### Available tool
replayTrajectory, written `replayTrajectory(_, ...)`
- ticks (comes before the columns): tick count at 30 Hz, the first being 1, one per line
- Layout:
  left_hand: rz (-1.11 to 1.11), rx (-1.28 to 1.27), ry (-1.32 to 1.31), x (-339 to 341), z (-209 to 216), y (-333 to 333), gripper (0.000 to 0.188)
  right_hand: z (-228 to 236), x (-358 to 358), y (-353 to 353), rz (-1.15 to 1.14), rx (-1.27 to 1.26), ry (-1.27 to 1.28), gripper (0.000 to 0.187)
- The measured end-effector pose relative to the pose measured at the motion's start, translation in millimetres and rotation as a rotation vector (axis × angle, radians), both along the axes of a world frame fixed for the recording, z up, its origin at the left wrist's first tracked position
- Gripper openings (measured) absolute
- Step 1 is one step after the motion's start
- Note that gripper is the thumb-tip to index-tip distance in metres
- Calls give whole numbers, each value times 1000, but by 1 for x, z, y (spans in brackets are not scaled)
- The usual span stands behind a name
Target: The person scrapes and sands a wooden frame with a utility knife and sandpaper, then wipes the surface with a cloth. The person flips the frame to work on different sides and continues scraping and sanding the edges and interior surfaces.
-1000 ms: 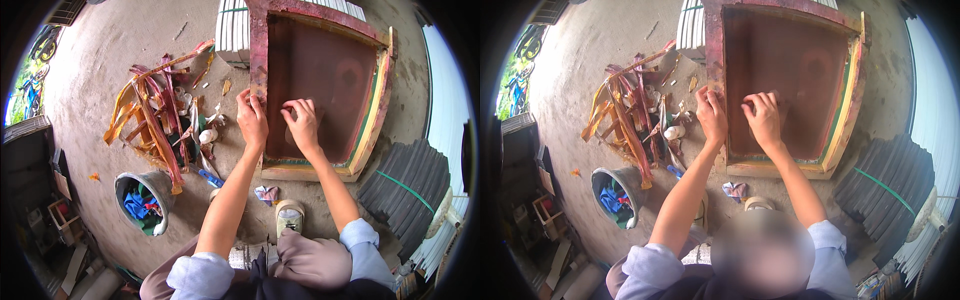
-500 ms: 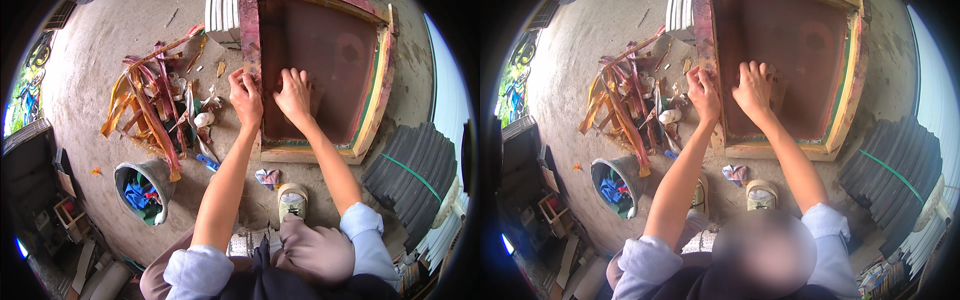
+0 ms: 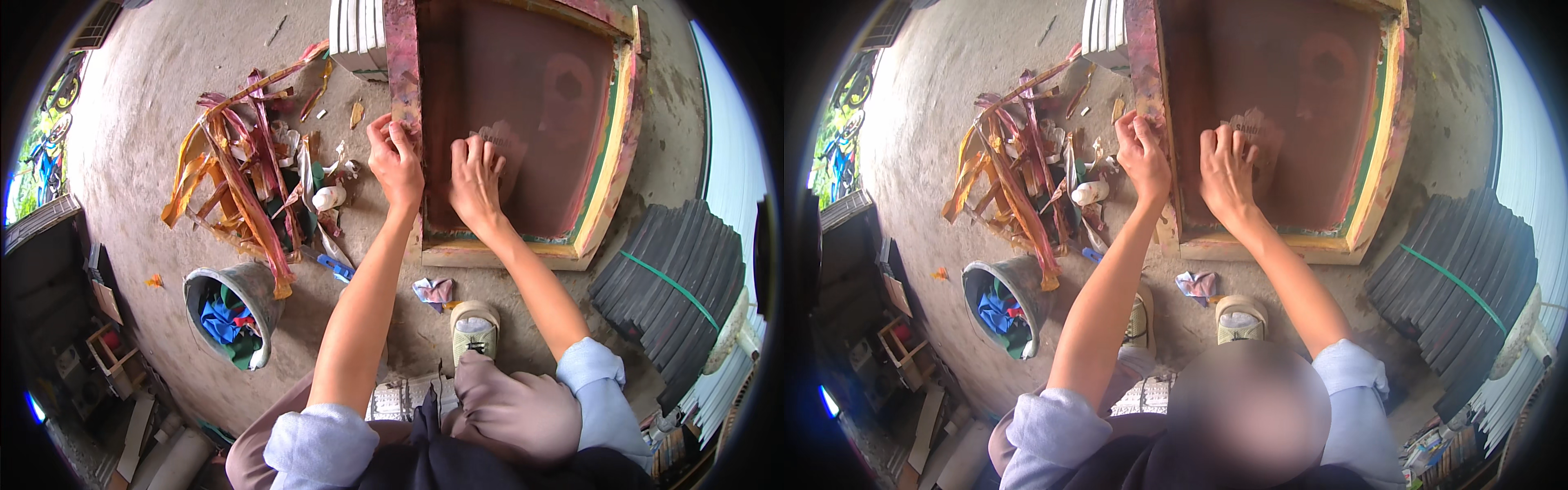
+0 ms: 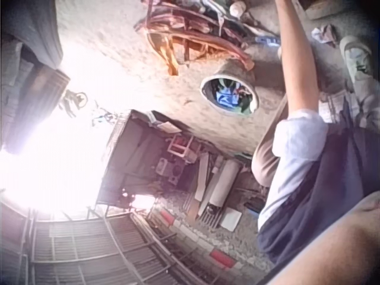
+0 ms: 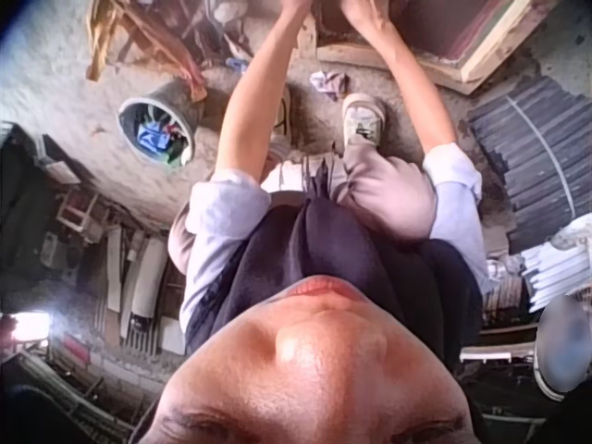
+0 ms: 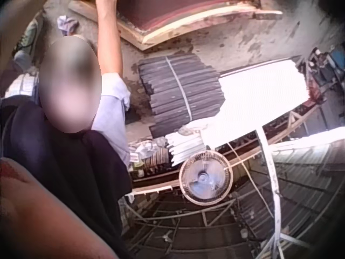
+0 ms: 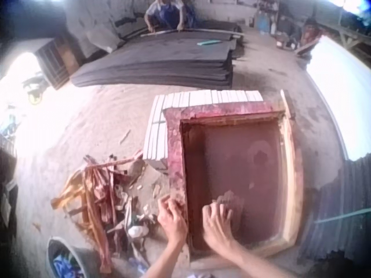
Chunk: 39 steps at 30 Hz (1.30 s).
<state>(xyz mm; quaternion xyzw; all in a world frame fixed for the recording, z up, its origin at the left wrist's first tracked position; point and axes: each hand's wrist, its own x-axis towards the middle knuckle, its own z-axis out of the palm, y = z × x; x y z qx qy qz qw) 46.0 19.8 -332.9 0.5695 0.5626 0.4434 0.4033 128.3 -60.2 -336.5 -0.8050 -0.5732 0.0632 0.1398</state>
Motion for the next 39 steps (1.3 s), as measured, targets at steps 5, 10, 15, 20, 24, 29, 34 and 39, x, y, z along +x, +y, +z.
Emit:
replayTrajectory(5, 1, 12, 28, 0, 1, 0, 29, 14, 20, 40, -154, 140, 105, 40)
replayTrajectory(10, -12, 22, 39, 1, -2, 0, 28, 26, 74, 89, -369, 386, 106, 40)
replayTrajectory(15, -2, -1, 83, -1, 0, 0, 25, 30, 86, 103, -215, 486, 182, 19)
replayTrajectory(20, 4, 11, 127, 1, 0, 1, 23, 21, 45, 94, -128, 525, 20, 32)
replayTrajectory(24, 16, 24, 144, 1, 0, 0, 23, 13, 28, 82, 7, 367, -58, 25)
replayTrajectory(29, 11, 32, 127, 0, 1, 0, 23, 9, 30, 80, -1, 474, -7, 23)
replayTrajectory(34, 10, 67, 176, 3, 1, 0, 24, 13, 31, 96, -212, 579, 195, 20)
replayTrajectory(39, 8, 37, 154, 1, -1, 0, 25, 25, 32, 108, -281, 365, 169, 20)
